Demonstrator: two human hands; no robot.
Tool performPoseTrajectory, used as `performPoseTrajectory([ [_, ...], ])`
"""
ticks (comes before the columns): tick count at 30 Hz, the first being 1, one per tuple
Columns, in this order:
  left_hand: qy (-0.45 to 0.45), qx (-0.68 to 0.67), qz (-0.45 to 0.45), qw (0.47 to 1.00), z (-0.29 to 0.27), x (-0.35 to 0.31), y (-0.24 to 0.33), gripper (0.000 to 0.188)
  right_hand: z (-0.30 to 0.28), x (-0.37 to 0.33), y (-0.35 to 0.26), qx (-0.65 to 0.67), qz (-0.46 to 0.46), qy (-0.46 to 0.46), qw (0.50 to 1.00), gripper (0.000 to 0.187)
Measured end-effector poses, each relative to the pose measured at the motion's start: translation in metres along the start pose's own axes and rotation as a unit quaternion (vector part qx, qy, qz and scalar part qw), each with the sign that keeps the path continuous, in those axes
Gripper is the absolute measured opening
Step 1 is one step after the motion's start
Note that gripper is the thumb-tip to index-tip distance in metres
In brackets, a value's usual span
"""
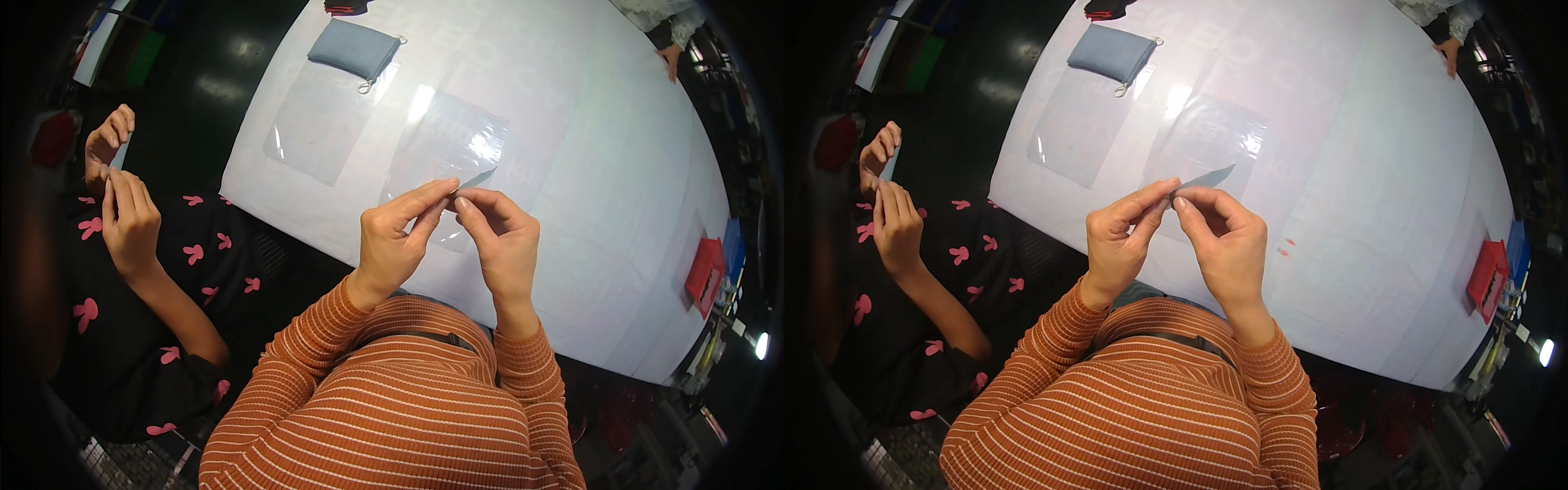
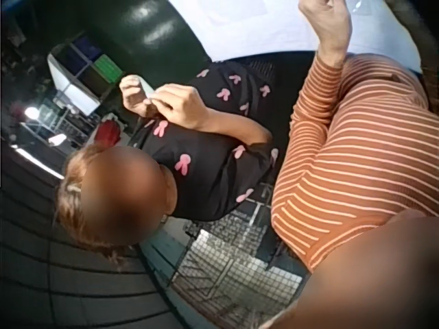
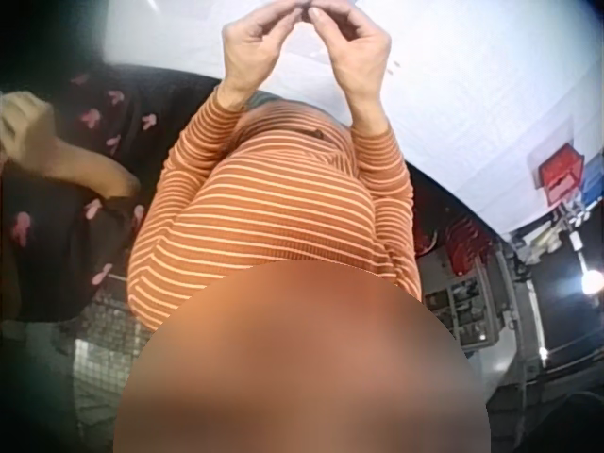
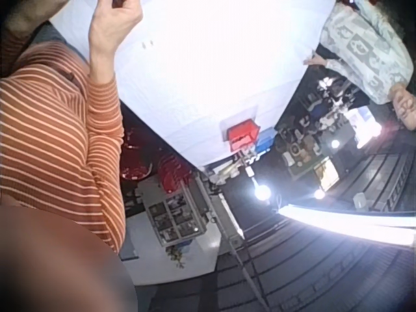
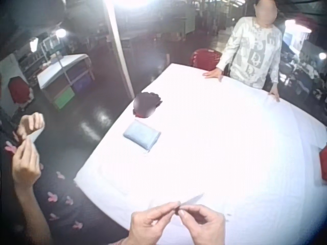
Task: The person retrieves plastic bags and a small pouch from a refrigerator, then places them on a table. They fold a small paper label and place it inside a plastic bag with the pouch. The person then hands the packed bag to another person.
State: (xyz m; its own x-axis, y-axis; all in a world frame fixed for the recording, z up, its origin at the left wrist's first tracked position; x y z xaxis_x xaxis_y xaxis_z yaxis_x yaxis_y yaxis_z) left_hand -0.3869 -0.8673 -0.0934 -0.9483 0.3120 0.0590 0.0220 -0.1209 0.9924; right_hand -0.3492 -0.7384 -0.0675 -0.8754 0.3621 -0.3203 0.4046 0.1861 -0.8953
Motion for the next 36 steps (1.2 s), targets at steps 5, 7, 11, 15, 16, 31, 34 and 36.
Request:
performPoseTrajectory([
  [5,-0.009,0.124,0.137,0.983,0.000,-0.002,0.005,0.040,0.000,-0.001,0.000,0.035,0.010,-0.016,0.999,0.013],
  [7,-0.018,0.178,0.208,0.962,-0.001,-0.001,0.006,0.042,0.000,-0.001,-0.001,0.045,0.013,-0.024,0.999,0.013],
  [11,-0.032,0.210,0.248,0.945,-0.001,0.000,0.008,0.040,-0.001,-0.003,-0.002,0.055,0.014,-0.030,0.998,0.012],
  [15,-0.041,0.131,0.163,0.977,0.000,-0.002,0.016,0.038,-0.005,-0.002,0.004,0.025,0.003,-0.032,0.999,0.010],
  [16,-0.041,0.095,0.123,0.987,-0.001,-0.002,0.016,0.038,-0.005,-0.003,0.004,0.025,0.003,-0.033,0.999,0.011],
  [31,-0.082,0.213,0.204,0.952,0.000,-0.003,0.023,0.036,-0.010,-0.008,-0.002,0.018,0.015,-0.041,0.999,0.010],
  [34,-0.055,0.054,0.098,0.992,-0.001,0.000,0.026,0.026,-0.010,-0.008,-0.004,-0.011,-0.007,-0.037,0.999,0.008],
  [36,-0.052,0.048,0.059,0.996,-0.003,0.001,0.025,0.019,-0.010,-0.009,-0.007,-0.040,-0.016,-0.038,0.998,0.008],
])
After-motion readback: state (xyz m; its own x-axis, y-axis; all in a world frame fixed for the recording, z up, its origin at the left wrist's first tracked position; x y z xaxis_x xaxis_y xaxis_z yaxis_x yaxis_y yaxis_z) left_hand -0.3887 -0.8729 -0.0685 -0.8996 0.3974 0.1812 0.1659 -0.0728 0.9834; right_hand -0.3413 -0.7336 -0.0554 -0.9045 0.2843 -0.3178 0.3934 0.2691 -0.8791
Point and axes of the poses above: each hand's wrist, its own x-axis towards the middle knuckle, its own z-axis out of the palm, y = z × x, the point moved 3 cm from there along x, towards the middle knuckle, and after that the axes turned 12 degrees about -x, right-handed, at the moved point
